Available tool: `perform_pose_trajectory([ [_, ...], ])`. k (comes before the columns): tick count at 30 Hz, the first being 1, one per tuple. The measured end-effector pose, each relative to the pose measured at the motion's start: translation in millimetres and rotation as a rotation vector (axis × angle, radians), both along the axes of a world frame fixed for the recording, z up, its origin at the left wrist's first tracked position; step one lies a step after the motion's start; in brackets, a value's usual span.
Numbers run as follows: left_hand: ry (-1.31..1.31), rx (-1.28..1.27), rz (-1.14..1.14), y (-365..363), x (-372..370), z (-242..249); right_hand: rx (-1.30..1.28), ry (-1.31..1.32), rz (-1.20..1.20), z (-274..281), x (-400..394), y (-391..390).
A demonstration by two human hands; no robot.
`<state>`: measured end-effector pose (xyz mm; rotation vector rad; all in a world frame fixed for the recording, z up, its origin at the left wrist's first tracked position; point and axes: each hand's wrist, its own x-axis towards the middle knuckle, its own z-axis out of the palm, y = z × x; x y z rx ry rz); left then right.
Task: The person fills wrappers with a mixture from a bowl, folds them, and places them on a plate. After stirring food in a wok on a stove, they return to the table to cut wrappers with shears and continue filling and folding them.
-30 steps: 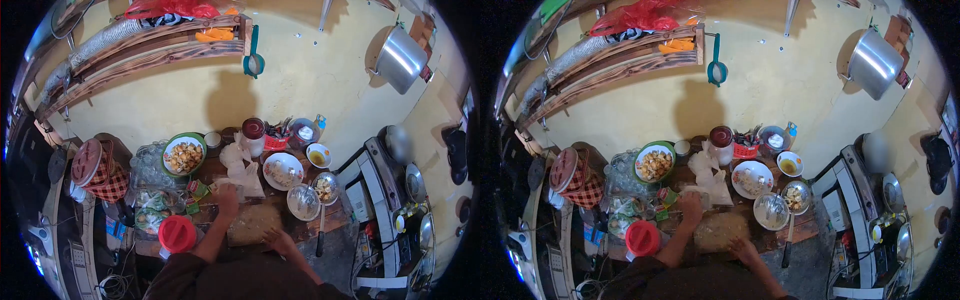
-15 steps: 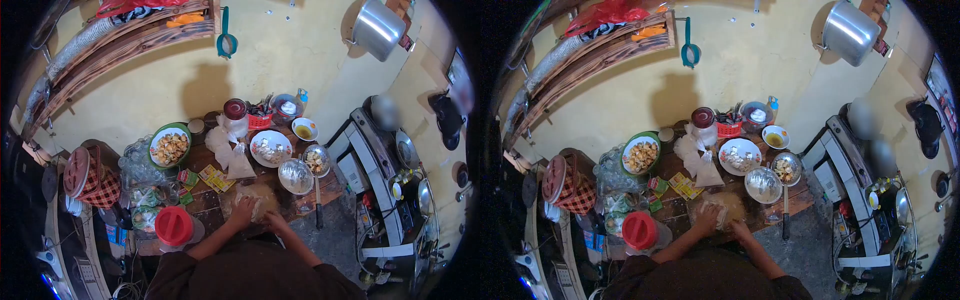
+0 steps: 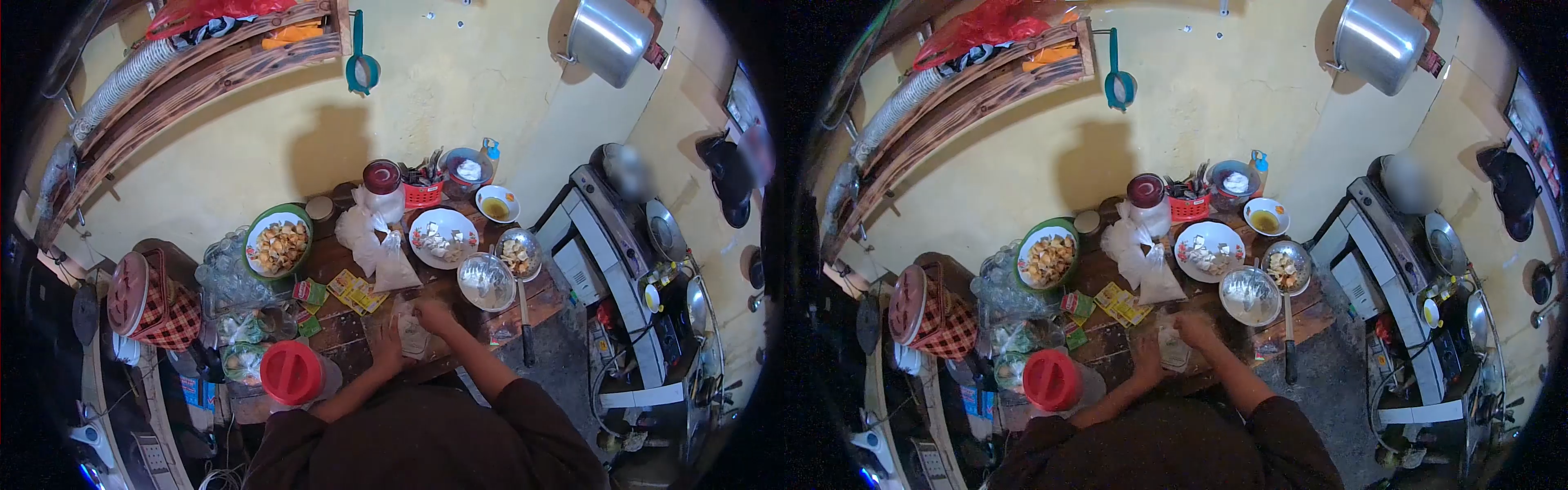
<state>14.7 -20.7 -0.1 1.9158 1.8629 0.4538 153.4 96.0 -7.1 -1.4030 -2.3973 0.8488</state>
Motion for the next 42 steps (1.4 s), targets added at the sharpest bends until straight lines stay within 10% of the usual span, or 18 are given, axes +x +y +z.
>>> perform_pose_trajectory([
  [23,-0.023,-0.020,-0.002,0,-3,-10,0.164,-0.365,-0.087,65,-23,-46],
  [30,-0.107,0.011,0.030,-5,-3,-19,0.316,-0.105,-0.228,-28,-18,-40],
  [42,-0.153,0.019,0.019,-4,-2,-13,0.286,-0.117,0.004,13,-15,-34],
])
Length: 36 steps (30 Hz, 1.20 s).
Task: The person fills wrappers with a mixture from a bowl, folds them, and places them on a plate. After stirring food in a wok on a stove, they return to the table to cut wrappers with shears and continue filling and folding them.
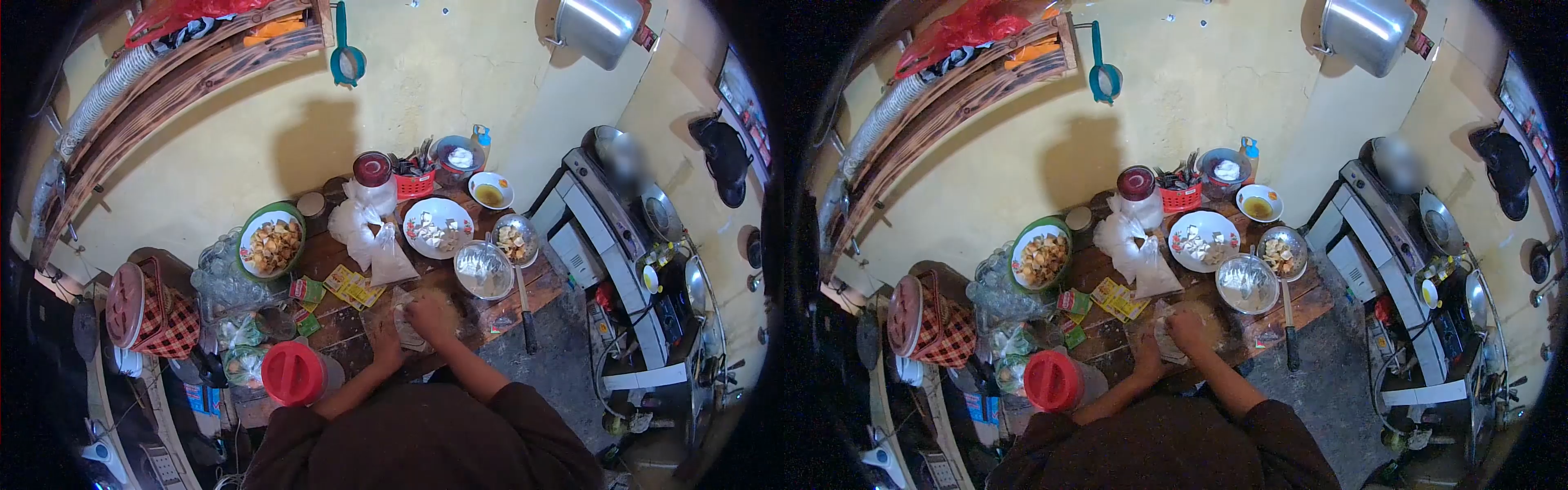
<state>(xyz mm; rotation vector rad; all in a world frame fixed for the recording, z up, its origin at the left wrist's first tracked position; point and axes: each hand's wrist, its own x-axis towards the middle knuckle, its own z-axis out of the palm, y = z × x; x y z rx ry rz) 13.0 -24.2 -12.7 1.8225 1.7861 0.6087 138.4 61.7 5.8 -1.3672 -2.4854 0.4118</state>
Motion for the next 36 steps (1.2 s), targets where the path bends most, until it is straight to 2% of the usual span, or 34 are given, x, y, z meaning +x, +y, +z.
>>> perform_pose_trajectory([
  [2,0.033,-0.032,0.016,0,0,2,-0.101,0.074,-0.195,1,-3,-2],
  [3,0.041,-0.015,0.019,1,0,-1,-0.097,0.073,-0.192,2,-2,-3],
  [5,0.048,0.005,0.024,0,0,-2,0.067,0.331,-0.278,4,3,-6],
  [6,0.058,0.009,0.027,-1,0,-3,0.071,0.330,-0.274,5,4,-7],
  [8,0.066,0.015,0.033,0,0,-4,0.044,0.554,-0.369,8,8,-10],
  [10,0.111,-0.068,0.028,3,1,-6,0.122,0.593,-0.331,14,13,-10],
  [13,0.108,-0.140,0.046,4,3,31,0.278,0.606,-0.311,44,17,-17],
  [15,0.059,-0.113,0.063,15,-1,-5,0.354,0.577,-0.331,53,22,-18],
  [17,0.008,-0.083,0.077,21,0,-2,0.435,0.743,-0.378,57,31,-15],
  [18,0.013,-0.055,0.144,23,2,-1,0.437,0.738,-0.374,59,37,-14],
  [20,0.012,-0.029,0.213,33,6,5,0.261,1.015,-0.544,81,45,-17],
  [22,-0.025,0.066,0.215,50,6,-2,0.197,1.088,-0.524,95,59,-19],
  [24,-0.041,0.033,0.208,71,6,-17,0.053,1.390,-0.508,87,79,-17],
  [25,-0.049,-0.003,0.195,80,7,-26,0.068,1.437,-0.529,89,83,-18],
  [28,-0.069,-0.078,0.109,106,12,-42,0.018,1.495,-0.634,93,91,-27],
  [31,-0.065,-0.078,0.107,111,23,-5,0.001,1.459,-0.611,79,100,-31],
  [33,-0.023,-0.081,0.126,126,28,-36,-0.011,1.404,-0.636,76,103,-31],
  [35,0.012,-0.086,0.143,134,32,-33,-0.039,1.447,-0.629,76,103,-31],
  [36,-0.103,-0.076,0.135,134,30,-33,-0.057,1.468,-0.624,76,104,-31],
])
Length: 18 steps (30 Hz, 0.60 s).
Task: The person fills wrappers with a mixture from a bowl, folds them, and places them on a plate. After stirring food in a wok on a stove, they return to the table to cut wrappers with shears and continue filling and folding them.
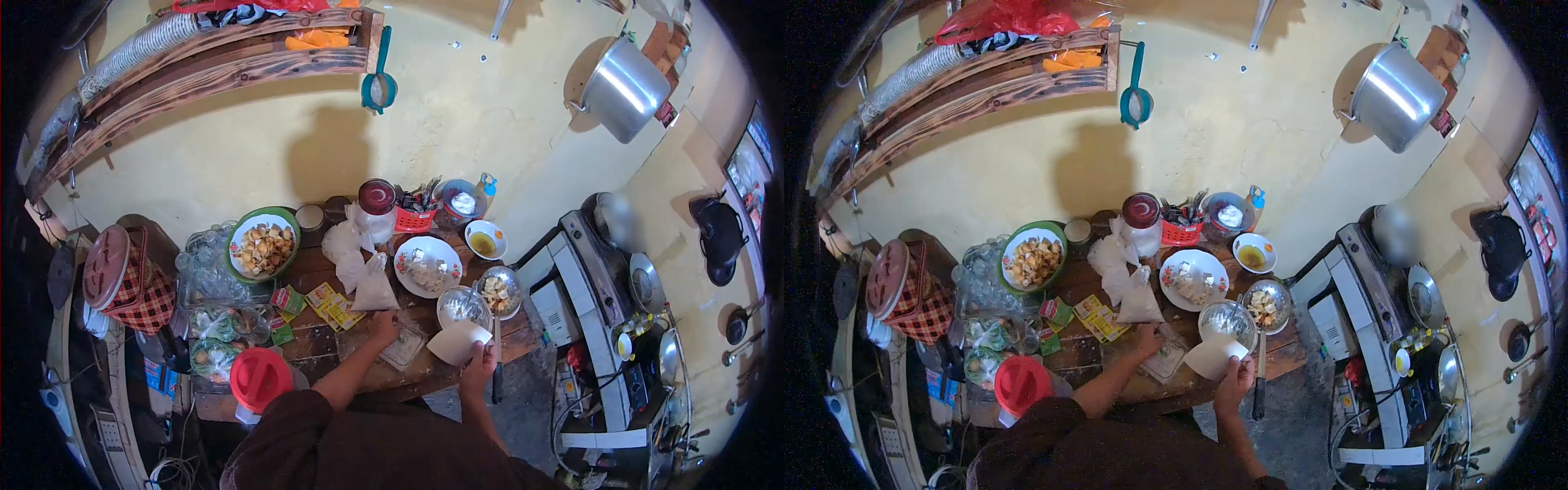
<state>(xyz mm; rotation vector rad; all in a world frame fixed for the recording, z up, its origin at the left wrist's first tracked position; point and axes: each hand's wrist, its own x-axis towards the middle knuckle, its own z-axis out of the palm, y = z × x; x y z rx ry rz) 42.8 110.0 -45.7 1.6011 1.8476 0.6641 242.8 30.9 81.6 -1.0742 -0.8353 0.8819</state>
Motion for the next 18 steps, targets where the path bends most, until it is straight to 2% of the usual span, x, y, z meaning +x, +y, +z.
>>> perform_pose_trajectory([
  [1,-0.112,0.017,-0.001,0,-2,1,0.001,-0.004,0.009,0,4,0],
  [2,-0.113,0.017,0.011,-2,-2,2,-0.073,-0.023,0.017,0,8,0],
  [3,-0.149,0.139,0.035,-5,-4,3,-0.146,-0.039,0.027,1,10,2],
  [4,-0.180,0.259,0.059,-9,-8,8,-0.148,-0.033,0.042,6,8,5],
  [6,-0.213,0.298,0.134,-15,-26,19,-0.058,0.000,0.070,16,3,12],
  [8,-0.246,0.339,0.207,-23,-44,48,-0.111,-0.030,0.119,8,3,18],
  [10,-0.203,0.487,0.456,-24,-61,81,-0.080,0.043,0.100,7,-7,26],
  [12,-0.231,0.521,0.727,-17,-87,93,-0.069,0.010,0.144,6,-16,29],
  [14,-0.391,0.652,1.028,-2,-115,89,-0.062,-0.026,0.180,6,-24,30],
  [15,-0.388,0.650,1.030,-4,-114,84,-0.123,-0.012,0.260,7,-28,29],
  [18,-0.098,0.662,0.929,-13,-91,83,-0.223,0.003,0.403,9,-39,26],
])
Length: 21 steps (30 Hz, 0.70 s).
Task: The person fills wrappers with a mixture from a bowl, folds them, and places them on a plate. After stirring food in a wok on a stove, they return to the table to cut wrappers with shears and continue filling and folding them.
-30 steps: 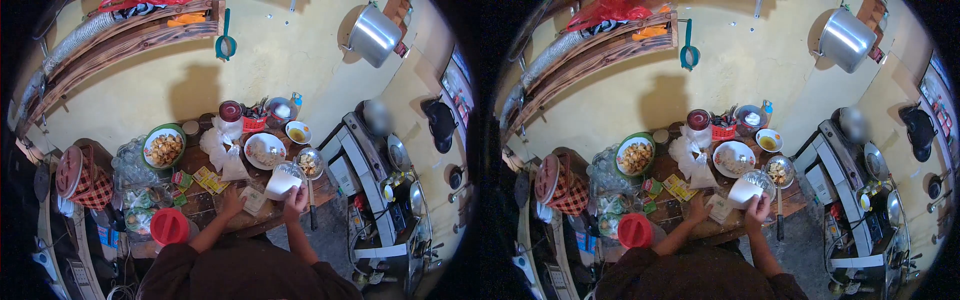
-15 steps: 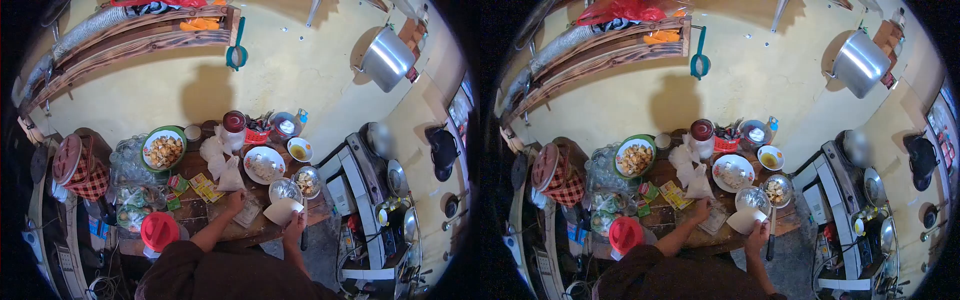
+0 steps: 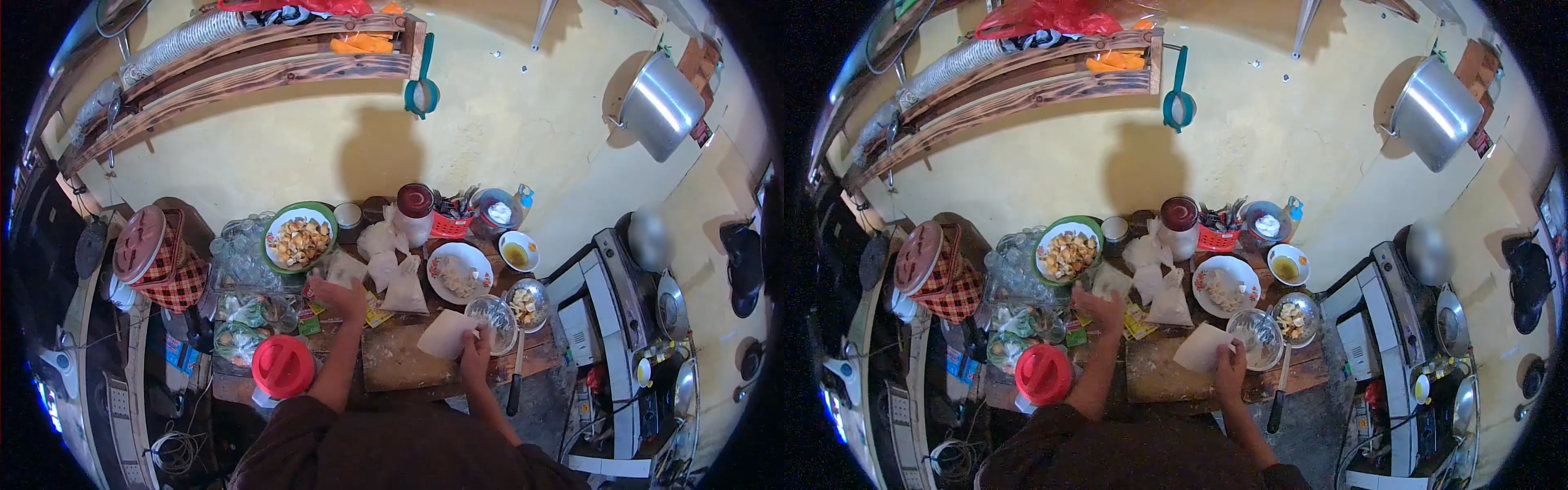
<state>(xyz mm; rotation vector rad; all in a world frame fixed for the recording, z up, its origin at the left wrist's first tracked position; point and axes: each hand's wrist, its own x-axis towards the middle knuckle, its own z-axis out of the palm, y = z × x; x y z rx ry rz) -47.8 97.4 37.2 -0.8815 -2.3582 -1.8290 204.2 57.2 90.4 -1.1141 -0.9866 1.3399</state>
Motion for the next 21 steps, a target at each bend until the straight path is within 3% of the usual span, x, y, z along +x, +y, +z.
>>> perform_pose_trajectory([
  [2,0.178,-0.081,-0.019,-8,16,-6,-0.041,0.001,0.062,1,-8,-2],
  [4,-0.768,-0.068,-0.938,-24,30,-16,0.080,-0.046,0.193,-2,-16,-2],
  [6,-1.312,-0.274,-1.019,-48,53,32,0.090,-0.049,0.201,-22,-20,-1],
  [7,-1.312,-0.280,-1.023,-51,56,26,0.101,-0.052,0.213,-30,-22,-1],
  [9,-0.746,0.023,-1.078,-63,63,-2,0.149,-0.123,0.163,-38,-28,-8],
  [10,-0.751,0.017,-1.085,-66,64,-21,0.203,-0.194,0.122,-42,-31,-10],
  [12,-0.513,-0.097,-0.902,-73,61,-55,0.203,-0.221,0.098,-66,-34,-14],
  [16,-0.513,-0.047,-0.819,-101,74,-70,0.247,-0.398,0.066,-99,-33,-34],
  [17,-0.349,-0.124,-0.801,-105,73,-76,0.244,-0.399,0.055,-115,-29,-39],
  [18,-0.184,-0.194,-0.778,-106,73,-82,0.113,-0.464,0.127,-131,-24,-41],
  [19,-0.182,-0.191,-0.787,-105,73,-76,-0.016,-0.525,0.200,-133,-23,-41],
  [21,-0.208,-0.216,-0.848,-106,73,-62,0.005,-0.507,0.185,-139,-22,-44],
])
